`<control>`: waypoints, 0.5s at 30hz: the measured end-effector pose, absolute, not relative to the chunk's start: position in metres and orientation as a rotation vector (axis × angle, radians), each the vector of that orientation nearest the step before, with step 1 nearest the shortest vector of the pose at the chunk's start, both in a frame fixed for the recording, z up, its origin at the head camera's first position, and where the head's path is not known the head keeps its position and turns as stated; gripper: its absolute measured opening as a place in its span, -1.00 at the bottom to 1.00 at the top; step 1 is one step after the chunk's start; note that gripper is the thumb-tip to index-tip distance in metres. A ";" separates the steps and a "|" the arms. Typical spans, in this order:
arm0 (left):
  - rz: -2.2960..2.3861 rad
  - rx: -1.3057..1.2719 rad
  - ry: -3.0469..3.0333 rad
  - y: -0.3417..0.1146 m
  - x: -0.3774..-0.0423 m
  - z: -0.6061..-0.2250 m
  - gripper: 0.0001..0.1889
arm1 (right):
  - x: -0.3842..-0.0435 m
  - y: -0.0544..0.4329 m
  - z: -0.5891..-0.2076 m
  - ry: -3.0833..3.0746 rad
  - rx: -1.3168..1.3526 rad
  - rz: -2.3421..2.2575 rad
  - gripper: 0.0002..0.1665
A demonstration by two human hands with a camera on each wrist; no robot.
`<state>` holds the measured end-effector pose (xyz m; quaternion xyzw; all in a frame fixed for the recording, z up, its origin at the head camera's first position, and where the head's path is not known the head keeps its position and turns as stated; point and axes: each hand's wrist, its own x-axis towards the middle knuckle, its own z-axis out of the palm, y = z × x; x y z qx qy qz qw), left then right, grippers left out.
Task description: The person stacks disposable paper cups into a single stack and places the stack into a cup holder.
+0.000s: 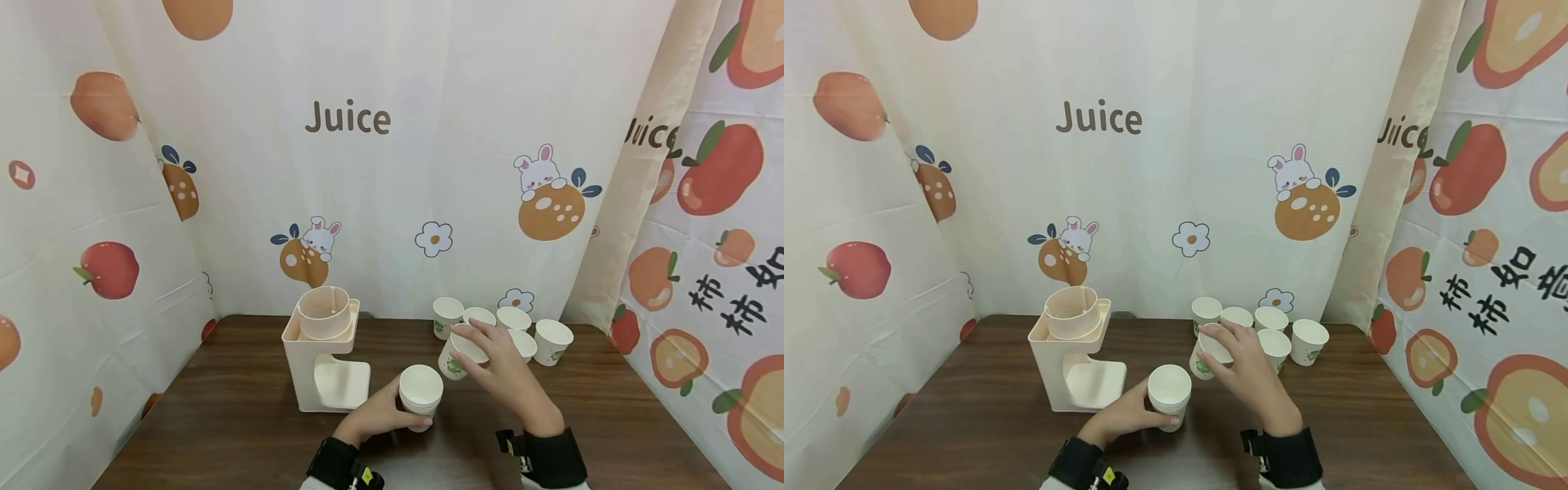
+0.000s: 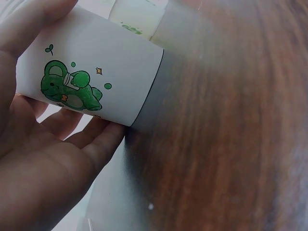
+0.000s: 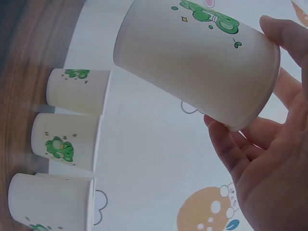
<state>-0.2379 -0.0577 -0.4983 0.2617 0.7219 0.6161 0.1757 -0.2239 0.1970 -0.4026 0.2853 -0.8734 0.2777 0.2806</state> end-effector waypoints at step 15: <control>1.757 0.768 2.019 -0.057 -0.238 -0.498 -0.19 | -0.212 0.189 -0.388 -2.282 0.838 0.736 -0.48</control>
